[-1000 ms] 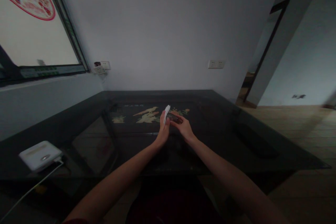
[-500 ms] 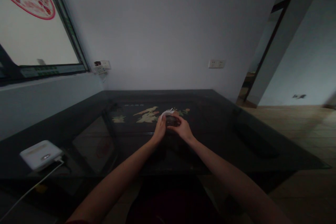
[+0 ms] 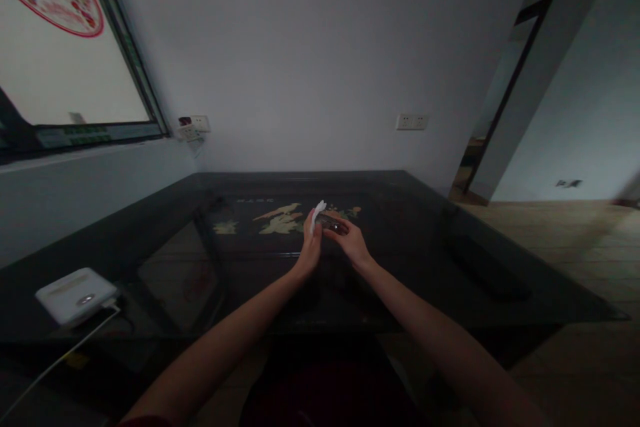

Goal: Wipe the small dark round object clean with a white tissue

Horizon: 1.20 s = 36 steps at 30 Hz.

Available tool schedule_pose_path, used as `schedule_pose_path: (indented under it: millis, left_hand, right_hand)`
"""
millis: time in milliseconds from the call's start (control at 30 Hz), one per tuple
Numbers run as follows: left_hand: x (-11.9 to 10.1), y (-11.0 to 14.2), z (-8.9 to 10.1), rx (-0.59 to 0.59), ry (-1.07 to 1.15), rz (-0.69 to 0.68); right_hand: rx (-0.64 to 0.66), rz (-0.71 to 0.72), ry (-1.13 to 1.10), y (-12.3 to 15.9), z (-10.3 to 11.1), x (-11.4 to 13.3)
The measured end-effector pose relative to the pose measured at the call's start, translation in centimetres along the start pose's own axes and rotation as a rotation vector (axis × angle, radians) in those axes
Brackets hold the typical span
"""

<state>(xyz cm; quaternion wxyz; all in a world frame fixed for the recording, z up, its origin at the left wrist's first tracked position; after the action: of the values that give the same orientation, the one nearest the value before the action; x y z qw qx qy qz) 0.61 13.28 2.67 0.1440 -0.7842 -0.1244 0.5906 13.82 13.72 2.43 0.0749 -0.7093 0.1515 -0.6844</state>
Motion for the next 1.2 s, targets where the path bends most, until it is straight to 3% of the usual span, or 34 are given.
schedule_pose_path:
  millis: [67, 167, 300, 467, 633, 733, 967, 1200]
  left_hand:
    - [-1.7, 0.2, -0.2, 0.007, -0.163, -0.173]
    - [-2.2, 0.2, -0.2, 0.019, -0.222, -0.224]
    - [-0.6, -0.5, 1.0, -0.008, -0.096, -0.078]
    - [3.1, -1.1, 3.0, -0.133, 0.122, 0.255]
    - [3.7, -0.7, 2.1, -0.204, 0.43, 0.459]
    - [3.7, -0.1, 1.2, -0.189, 0.52, 0.554]
    - [3.5, 0.4, 0.7, -0.09, 0.545, 0.667]
    - [3.7, -1.0, 1.3, -0.071, 0.539, 0.605]
  right_hand:
    - [-0.017, -0.003, 0.006, -0.2, 0.1, -0.6]
    - [-0.008, 0.016, 0.057, -0.1, -0.1, -0.9]
    - [0.034, 0.017, 0.116, 0.1, -0.3, -0.7]
    - [0.167, -0.033, 0.087, 0.3, -0.7, -0.5]
    - [0.09, -0.04, 0.14, -0.3, 0.7, -0.6]
    - [0.11, -0.063, 0.154, -0.5, 0.6, -1.0]
    - [0.406, -0.024, 0.068, 0.9, -2.4, 0.3]
    - [0.34, -0.109, 0.042, 0.7, -2.0, -0.5]
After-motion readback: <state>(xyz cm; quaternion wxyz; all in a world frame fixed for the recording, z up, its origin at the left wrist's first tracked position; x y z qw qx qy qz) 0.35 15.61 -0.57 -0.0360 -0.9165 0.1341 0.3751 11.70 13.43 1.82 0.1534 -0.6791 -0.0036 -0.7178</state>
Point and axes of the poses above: each hand's wrist, its own y-axis away from the middle knuckle, its own z-axis out of the back of the hand, x = y × z, the point moved 10 cm from there along -y, towards the middle knuckle, and after that the axes turned 7 degrees about y, right-handed, at the moved point
